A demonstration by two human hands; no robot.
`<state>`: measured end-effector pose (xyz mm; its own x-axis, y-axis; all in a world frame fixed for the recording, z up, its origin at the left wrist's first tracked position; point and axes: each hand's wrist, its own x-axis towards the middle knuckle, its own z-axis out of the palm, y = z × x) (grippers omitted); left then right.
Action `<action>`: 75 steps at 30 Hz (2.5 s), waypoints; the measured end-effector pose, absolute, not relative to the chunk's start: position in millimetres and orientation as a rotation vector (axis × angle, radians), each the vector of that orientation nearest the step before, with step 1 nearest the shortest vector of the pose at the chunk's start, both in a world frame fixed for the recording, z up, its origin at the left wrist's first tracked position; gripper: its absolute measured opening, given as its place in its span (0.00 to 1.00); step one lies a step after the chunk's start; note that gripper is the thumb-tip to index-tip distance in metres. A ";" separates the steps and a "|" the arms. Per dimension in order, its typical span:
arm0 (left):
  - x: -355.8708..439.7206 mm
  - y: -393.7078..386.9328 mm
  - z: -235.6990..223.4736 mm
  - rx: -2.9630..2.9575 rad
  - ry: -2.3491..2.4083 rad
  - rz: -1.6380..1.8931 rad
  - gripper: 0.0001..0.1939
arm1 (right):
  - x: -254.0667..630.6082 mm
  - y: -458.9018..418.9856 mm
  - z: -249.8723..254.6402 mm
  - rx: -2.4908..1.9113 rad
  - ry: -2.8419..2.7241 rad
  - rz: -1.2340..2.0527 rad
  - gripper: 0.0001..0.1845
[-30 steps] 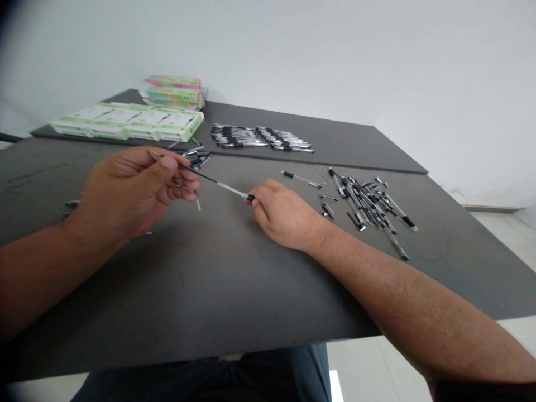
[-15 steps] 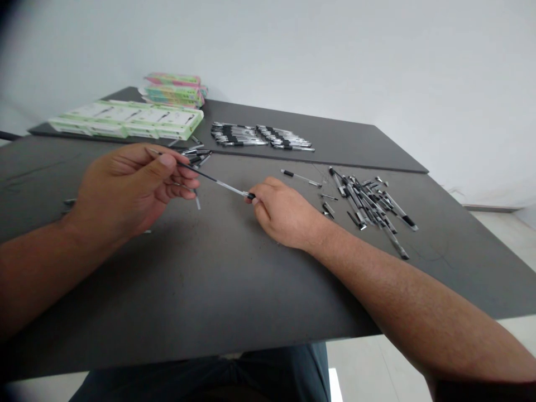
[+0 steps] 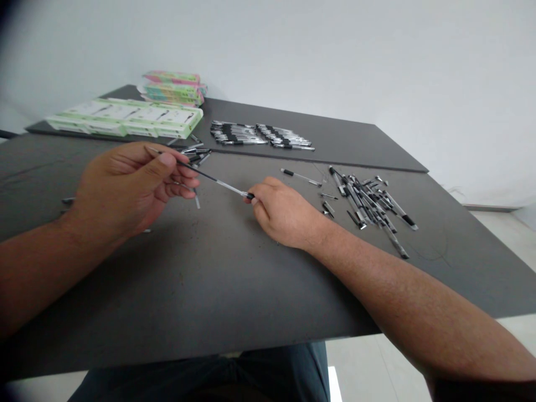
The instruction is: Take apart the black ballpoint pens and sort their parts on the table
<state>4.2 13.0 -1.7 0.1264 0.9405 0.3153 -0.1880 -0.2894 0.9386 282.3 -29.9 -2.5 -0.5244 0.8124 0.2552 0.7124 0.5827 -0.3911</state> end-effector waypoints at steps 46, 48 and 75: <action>-81.5 94.7 1.9 1.796 1.473 1.396 0.14 | 281.2 -34.7 -12.8 -1.311 -1.885 0.675 0.13; -92.9 102.8 1.0 1.809 1.501 1.422 0.15 | 281.8 -34.4 -13.5 -1.309 -1.889 0.675 0.13; -78.8 105.5 -21.1 2.808 1.334 0.593 0.24 | 282.0 -34.2 -14.4 -1.370 -1.934 0.631 0.11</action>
<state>-78.8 105.5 -21.1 0.5742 0.7438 0.3422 0.7524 -0.6442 0.1375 282.0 -34.2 -14.4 -0.2196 0.9439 0.2466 0.6167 0.3302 -0.7146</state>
